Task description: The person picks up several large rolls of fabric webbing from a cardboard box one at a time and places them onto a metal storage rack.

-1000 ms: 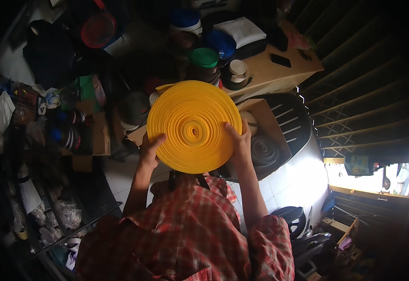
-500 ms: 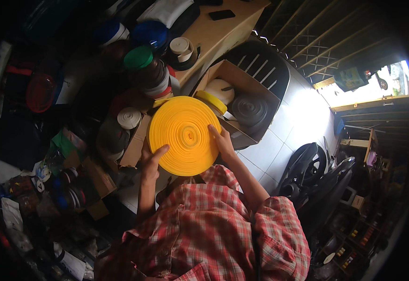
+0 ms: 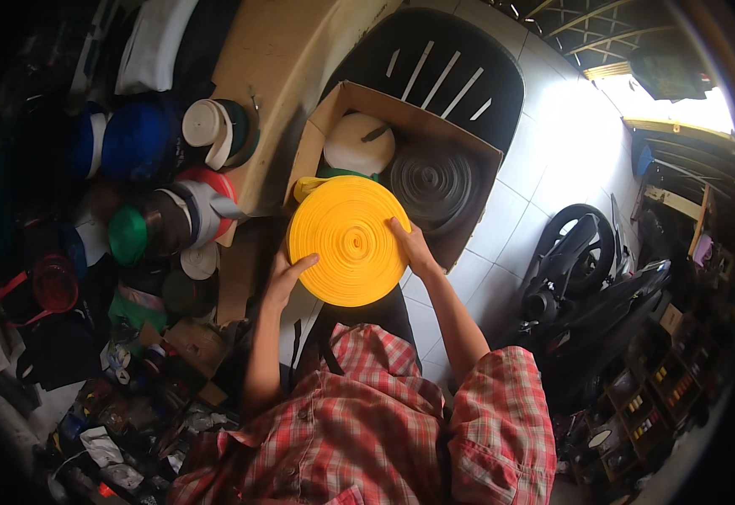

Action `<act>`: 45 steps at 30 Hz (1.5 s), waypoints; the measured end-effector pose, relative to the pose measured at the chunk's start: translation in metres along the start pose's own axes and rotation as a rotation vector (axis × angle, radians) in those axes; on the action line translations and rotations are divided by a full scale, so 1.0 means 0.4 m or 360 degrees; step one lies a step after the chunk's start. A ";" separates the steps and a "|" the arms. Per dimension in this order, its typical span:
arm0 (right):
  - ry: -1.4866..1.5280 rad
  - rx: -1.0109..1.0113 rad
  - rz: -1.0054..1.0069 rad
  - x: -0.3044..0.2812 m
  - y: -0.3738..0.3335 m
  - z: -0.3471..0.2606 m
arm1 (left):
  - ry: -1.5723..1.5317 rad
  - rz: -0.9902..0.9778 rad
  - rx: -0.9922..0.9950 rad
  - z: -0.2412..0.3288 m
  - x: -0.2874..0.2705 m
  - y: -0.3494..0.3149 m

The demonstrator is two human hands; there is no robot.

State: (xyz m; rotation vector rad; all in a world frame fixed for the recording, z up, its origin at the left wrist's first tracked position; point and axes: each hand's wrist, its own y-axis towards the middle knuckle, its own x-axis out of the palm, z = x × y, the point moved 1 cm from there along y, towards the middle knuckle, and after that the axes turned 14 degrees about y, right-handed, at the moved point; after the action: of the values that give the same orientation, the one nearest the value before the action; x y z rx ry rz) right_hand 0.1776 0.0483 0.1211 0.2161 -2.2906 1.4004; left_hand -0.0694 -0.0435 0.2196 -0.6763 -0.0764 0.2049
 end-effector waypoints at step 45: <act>0.1027 -0.0752 0.0279 -0.119 -0.122 0.005 | -0.0911 -0.1563 0.1316 0.695 0.213 0.419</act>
State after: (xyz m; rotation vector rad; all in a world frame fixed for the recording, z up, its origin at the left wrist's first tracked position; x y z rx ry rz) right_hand 0.2367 0.0187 0.1384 -0.5195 -2.0234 0.7905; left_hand -0.0514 0.2728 0.3310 0.3068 -0.8067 -0.5119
